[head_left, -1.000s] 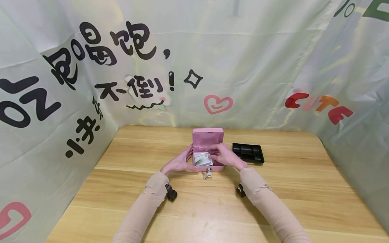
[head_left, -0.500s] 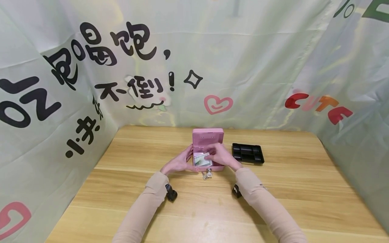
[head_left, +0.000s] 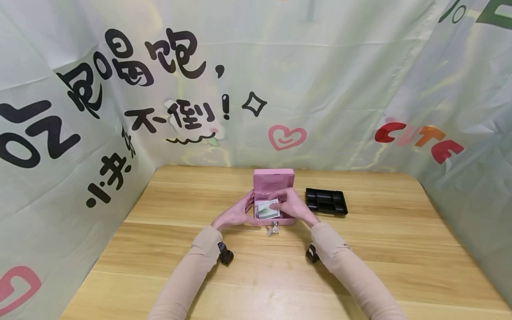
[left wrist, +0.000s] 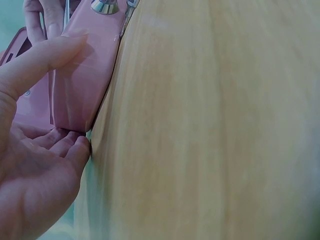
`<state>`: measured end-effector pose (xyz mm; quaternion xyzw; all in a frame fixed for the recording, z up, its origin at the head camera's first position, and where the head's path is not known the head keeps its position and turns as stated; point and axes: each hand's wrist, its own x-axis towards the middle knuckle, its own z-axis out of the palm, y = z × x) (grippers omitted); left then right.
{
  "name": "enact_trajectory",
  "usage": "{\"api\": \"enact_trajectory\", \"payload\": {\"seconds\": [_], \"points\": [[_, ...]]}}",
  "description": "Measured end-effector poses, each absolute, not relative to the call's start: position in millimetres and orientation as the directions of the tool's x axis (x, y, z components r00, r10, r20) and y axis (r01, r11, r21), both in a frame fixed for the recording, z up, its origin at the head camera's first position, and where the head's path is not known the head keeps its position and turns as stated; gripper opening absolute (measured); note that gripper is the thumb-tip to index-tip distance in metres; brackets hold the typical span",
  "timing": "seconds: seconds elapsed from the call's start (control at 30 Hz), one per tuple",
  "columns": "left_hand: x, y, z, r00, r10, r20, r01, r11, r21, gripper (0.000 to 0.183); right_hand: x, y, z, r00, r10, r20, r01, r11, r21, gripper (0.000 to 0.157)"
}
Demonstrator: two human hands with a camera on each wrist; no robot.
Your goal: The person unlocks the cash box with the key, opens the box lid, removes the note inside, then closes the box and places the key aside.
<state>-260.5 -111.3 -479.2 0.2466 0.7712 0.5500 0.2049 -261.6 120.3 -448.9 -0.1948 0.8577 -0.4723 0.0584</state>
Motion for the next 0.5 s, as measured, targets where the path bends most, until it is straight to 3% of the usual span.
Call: {"api": "enact_trajectory", "payload": {"seconds": [0.5], "points": [[-258, -111, -476, -0.81, 0.578, -0.096, 0.124, 0.33, 0.936, 0.121, -244, 135, -442, -0.975, -0.191, 0.117, -0.188, 0.411, -0.892, 0.028]]}}
